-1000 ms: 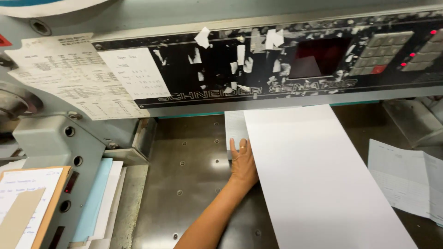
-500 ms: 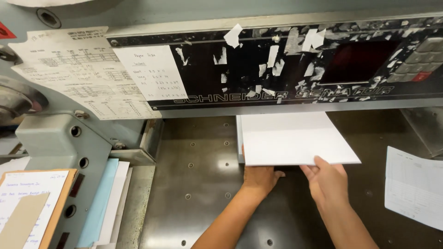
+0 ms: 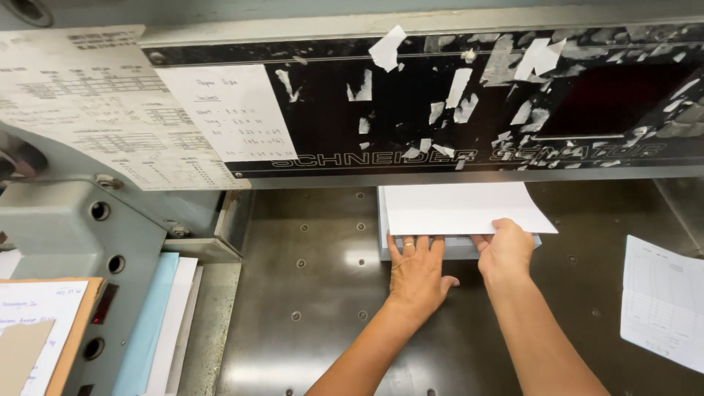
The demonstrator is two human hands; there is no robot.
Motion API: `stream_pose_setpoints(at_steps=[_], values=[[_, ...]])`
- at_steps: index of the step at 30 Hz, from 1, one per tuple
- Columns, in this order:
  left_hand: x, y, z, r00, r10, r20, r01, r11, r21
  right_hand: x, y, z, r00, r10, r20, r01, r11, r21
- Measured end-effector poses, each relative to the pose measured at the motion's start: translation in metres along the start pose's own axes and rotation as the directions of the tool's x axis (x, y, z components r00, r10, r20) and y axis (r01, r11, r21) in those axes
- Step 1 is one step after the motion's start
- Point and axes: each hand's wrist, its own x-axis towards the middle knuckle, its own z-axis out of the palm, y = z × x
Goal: The person places a stack of paper into a cutting machine, then folds and writes on a document with a pencil. After moving the document aside, they align the stack in the machine and measure it with a metal ruler.
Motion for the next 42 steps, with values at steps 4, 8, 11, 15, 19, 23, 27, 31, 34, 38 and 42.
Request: stream_pose_setpoints(at_steps=[4,8,11,15,19,23,27,31,34,38,42], values=[[-0.015,0.004,-0.014,0.996,0.012,-0.089,-0.027,0.986,-0.164,-0.003,0.006,-0.003,1.000,-0.021,-0.006,0.021,0.999,0.050],[-0.041,-0.004,-0.027,0.907,0.008,-0.421,-0.090,0.981,-0.175,-0.008,0.007,0.005,0.999,-0.041,-0.033,0.042,0.999,0.021],[-0.004,-0.027,-0.047,0.833,-0.255,-0.492,0.039,0.913,-0.407,-0.014,0.007,0.005,0.998,-0.049,-0.046,0.049,0.999,0.015],[0.088,-0.092,-0.013,0.823,-0.505,-0.260,0.200,0.686,-0.699,-0.032,-0.001,0.016,0.998,-0.069,0.001,0.069,0.997,0.021],[0.127,-0.131,0.045,0.789,-0.613,-0.031,0.465,0.630,-0.622,-0.031,0.001,0.012,0.998,-0.056,0.021,0.055,0.998,0.037],[0.132,-0.119,0.037,0.818,-0.576,0.017,0.451,0.621,-0.641,-0.009,-0.019,-0.019,0.997,-0.057,0.058,0.049,0.991,0.127],[0.127,-0.127,0.042,0.780,-0.624,0.038,0.310,0.333,-0.891,0.033,-0.054,-0.038,0.981,-0.166,0.101,0.181,0.971,-0.157],[0.128,-0.116,0.033,0.753,-0.651,0.092,0.408,0.352,-0.843,0.058,-0.081,-0.039,0.977,-0.080,0.199,0.193,0.733,-0.652],[0.130,-0.123,0.040,0.772,-0.632,0.070,0.349,0.330,-0.877,0.082,-0.067,-0.046,0.958,-0.074,0.278,0.250,0.689,-0.680],[0.134,-0.131,0.047,0.789,-0.610,0.069,0.323,0.317,-0.892,0.079,-0.061,-0.046,0.958,-0.118,0.262,0.269,0.686,-0.676],[0.137,-0.143,0.057,0.765,-0.632,0.126,0.404,0.317,-0.858,0.076,-0.059,-0.043,0.953,-0.112,0.282,0.277,0.699,-0.659]])
